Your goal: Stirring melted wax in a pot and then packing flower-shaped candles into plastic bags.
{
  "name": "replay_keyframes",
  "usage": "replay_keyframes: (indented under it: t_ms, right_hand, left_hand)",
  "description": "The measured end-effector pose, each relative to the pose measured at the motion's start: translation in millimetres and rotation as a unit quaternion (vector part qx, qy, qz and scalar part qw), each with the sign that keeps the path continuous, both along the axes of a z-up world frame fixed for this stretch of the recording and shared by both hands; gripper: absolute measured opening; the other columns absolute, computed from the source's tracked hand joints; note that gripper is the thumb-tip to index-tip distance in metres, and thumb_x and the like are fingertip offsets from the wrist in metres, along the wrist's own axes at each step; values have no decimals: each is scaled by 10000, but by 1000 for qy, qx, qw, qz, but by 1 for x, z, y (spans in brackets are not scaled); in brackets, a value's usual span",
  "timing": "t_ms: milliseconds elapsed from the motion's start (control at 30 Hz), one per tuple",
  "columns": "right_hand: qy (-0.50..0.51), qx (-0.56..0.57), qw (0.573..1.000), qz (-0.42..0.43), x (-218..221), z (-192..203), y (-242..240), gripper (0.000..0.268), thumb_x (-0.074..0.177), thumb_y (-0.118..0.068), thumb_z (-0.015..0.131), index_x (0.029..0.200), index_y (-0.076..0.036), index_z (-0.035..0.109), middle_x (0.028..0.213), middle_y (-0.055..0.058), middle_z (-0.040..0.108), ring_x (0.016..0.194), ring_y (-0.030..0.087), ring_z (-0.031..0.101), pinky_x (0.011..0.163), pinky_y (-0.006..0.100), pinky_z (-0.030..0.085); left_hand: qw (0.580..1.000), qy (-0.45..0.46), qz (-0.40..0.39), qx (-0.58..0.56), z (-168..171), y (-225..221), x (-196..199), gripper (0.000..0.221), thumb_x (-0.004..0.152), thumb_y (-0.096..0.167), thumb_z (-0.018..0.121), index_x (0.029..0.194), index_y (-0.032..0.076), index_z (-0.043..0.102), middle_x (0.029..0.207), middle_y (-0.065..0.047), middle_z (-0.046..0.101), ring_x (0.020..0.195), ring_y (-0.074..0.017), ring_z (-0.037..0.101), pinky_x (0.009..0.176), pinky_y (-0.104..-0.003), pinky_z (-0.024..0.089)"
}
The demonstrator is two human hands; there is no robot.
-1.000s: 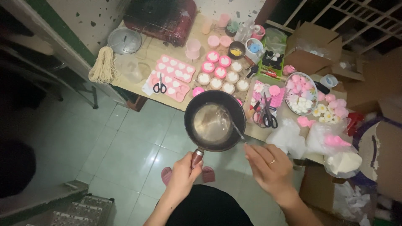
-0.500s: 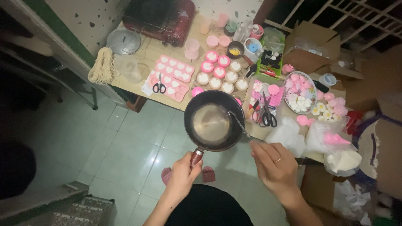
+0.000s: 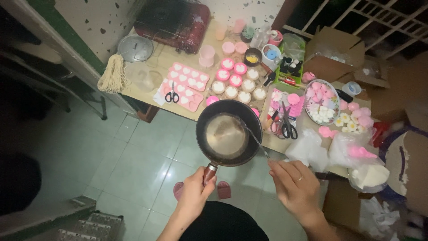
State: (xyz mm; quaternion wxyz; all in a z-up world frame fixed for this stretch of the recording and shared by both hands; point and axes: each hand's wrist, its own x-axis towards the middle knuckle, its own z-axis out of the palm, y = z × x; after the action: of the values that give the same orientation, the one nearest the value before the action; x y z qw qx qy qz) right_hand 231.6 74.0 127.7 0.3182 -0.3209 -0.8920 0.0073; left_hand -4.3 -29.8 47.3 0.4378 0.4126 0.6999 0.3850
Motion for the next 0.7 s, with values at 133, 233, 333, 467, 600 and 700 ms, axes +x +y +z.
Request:
replay_keyframes:
  t_ms: [133, 233, 333, 467, 600, 700]
  right_hand:
    - [-42, -47, 998, -19, 7, -8, -4, 366, 697, -38, 824, 1049, -59, 724, 960, 78, 714, 773, 248, 668, 638, 372, 520]
    - [17, -19, 1000, -11, 0, 3, -7, 358, 697, 21, 795, 1040, -44, 719, 970, 77, 717, 807, 273, 673, 680, 383, 529]
    - [20, -17, 1000, -13, -1, 9, -8, 353, 684, 39, 786, 1025, -22, 718, 972, 103, 715, 825, 288, 681, 695, 383, 540]
    - [29, -33, 999, -24, 1, 4, -11, 349, 680, 40, 788, 1017, -19, 718, 964, 105, 715, 829, 289, 681, 702, 380, 539]
    - [11, -44, 999, -30, 2, 1, -12, 313, 701, 18, 804, 1002, -22, 728, 929, 101, 714, 788, 273, 674, 670, 380, 534]
    - [6, -51, 999, -15, 1, -5, -13, 308, 697, 7, 781, 998, -29, 727, 909, 102, 711, 760, 290, 659, 652, 398, 525]
  left_hand:
    - [1000, -5, 6, 15, -11, -7, 1, 282, 927, 251, 660, 852, 1, 552, 664, -148, 583, 595, -200, 542, 591, -349, 486]
    - [998, -1, 6, 61, -15, -9, 1, 265, 922, 230, 662, 867, -5, 553, 686, -138, 594, 595, -202, 547, 592, -348, 492]
    - [999, 4, 9, 50, -15, -9, 1, 258, 915, 220, 674, 870, -9, 563, 684, -133, 603, 594, -197, 557, 593, -345, 492]
    - [1000, 0, 8, 2, -10, -10, 1, 253, 915, 230, 671, 874, 1, 572, 678, -115, 609, 590, -175, 580, 594, -332, 490]
    - [1000, -9, 17, 13, -13, -12, 2, 247, 914, 225, 679, 887, -4, 591, 659, -115, 583, 591, -184, 528, 581, -337, 469]
    - [999, -24, 21, 36, -14, -14, 1, 236, 916, 216, 674, 895, -6, 595, 674, -97, 596, 608, -166, 537, 589, -322, 477]
